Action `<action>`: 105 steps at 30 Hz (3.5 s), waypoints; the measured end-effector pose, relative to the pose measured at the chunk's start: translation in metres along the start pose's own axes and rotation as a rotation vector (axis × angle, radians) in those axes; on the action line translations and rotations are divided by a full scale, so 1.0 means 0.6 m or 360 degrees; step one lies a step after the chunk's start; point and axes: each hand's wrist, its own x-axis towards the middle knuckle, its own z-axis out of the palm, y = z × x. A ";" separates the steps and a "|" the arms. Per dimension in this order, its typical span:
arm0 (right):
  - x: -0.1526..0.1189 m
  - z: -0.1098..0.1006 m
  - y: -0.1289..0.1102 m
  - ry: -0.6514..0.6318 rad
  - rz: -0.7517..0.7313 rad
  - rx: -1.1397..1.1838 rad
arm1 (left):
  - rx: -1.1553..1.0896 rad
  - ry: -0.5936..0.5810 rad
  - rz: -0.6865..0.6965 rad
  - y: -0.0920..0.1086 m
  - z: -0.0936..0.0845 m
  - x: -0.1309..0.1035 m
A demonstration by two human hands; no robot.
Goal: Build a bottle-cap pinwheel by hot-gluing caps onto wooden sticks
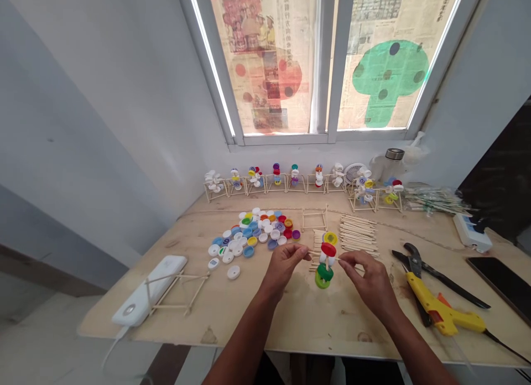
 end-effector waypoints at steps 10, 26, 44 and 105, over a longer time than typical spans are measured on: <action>-0.005 0.023 0.052 0.0168 0.0556 0.0555 | 0.0427 0.0324 0.0222 -0.020 -0.023 0.104; -0.049 0.010 0.043 0.0162 0.0449 0.0292 | 0.1776 0.0448 -0.0116 -0.019 0.013 0.228; -0.083 0.033 0.072 0.0009 0.0584 0.0549 | 0.1703 0.0308 0.0071 -0.010 0.003 0.268; -0.075 0.029 0.067 -0.0008 0.0279 0.0242 | 0.1859 -0.0116 -0.0102 -0.082 0.093 0.405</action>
